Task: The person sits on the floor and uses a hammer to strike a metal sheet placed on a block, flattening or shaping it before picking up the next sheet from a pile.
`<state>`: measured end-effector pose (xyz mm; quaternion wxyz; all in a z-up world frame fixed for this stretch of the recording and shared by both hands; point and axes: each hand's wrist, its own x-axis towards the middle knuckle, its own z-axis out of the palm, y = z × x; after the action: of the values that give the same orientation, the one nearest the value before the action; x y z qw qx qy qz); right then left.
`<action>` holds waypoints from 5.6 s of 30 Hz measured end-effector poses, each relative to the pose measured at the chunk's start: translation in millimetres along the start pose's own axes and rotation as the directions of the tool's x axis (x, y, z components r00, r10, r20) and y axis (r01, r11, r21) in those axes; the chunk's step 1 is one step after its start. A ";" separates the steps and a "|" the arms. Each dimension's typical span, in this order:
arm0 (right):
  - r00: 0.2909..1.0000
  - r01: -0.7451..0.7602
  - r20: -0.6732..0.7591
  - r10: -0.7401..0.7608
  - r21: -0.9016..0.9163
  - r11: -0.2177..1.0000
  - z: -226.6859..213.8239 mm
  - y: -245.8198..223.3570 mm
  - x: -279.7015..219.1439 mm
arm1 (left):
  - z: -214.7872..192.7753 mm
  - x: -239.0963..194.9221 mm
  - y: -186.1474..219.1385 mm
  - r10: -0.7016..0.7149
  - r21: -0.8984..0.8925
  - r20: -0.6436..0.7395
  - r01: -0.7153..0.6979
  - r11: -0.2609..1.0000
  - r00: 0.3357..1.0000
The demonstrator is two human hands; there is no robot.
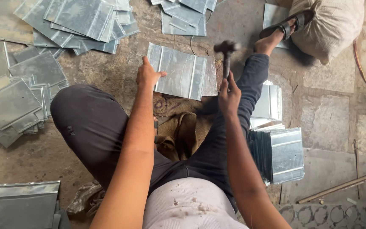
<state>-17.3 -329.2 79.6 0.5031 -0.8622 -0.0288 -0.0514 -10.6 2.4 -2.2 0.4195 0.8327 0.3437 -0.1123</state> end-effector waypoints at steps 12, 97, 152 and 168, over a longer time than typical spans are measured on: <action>0.872 0.469 -0.048 -0.488 -0.210 0.858 12.5 35.2 -9.5 | 17.3 -10.9 1.7 0.078 0.033 -0.156 -0.074 0.997 0.985; 0.979 -0.033 0.197 0.060 -0.140 0.990 -30.3 58.9 -118.1 | 76.9 15.9 7.2 -0.026 -0.135 -0.256 -0.009 0.991 0.966; 0.842 -0.383 0.357 0.405 -0.135 0.914 -26.2 18.8 -117.5 | 31.6 -22.9 -1.4 0.038 -0.230 -0.019 -0.041 0.972 0.999; 0.853 -0.364 0.362 0.376 -0.103 0.926 -26.8 27.1 -116.5 | 37.0 -17.5 -1.7 -0.059 -0.331 -0.003 0.055 0.942 0.998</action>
<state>-131.8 -365.7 55.5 0.4752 -0.8530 0.0425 0.2117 -20.9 -34.0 -18.0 0.5474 0.7409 0.3845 -0.0596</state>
